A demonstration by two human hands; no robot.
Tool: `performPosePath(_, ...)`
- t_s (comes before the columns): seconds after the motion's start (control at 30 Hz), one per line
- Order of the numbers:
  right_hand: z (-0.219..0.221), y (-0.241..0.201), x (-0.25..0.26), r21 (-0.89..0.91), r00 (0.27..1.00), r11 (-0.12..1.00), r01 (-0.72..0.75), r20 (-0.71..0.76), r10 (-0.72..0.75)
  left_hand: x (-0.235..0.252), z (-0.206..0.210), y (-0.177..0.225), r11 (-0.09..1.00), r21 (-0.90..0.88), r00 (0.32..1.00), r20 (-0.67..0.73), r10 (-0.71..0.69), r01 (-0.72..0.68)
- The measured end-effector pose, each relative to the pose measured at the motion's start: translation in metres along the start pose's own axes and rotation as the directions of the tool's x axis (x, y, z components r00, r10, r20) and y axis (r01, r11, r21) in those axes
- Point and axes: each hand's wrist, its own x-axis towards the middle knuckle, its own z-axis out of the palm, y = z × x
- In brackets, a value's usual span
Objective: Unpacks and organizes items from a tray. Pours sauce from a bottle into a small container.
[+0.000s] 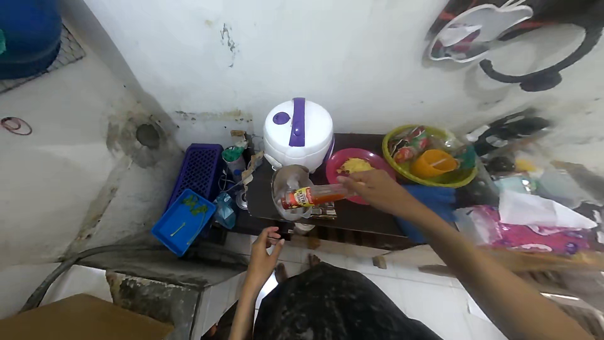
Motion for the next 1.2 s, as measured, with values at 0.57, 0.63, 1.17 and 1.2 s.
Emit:
performPosePath(0.57, 0.021, -0.006, -0.011, 0.162, 0.926, 0.912, 0.377, -0.068, -0.371, -0.003, 0.001, 0.059, 0.792, -0.553, 0.966, -0.154, 0.206, -0.257)
performPosePath(0.63, 0.025, -0.004, -0.011, 0.143, 0.889, 0.877, 0.458, -0.097, -0.448, -0.005, 0.000, 0.066, 0.735, -0.604, 0.951, -0.220, 0.217, -0.307)
performPosePath(1.17, 0.046, 0.033, -0.017, 0.300, 0.955, 0.921, 0.249, -0.234, -0.182, 0.032, -0.007, 0.071, 0.930, -0.102, 0.906, -0.286, 0.312, -0.353)
performPosePath(1.2, 0.049, 0.036, -0.019, 0.302, 0.956, 0.922, 0.244, -0.232, -0.177, 0.038, -0.005, 0.072, 0.945, -0.036, 0.923, -0.229, 0.309, -0.325)
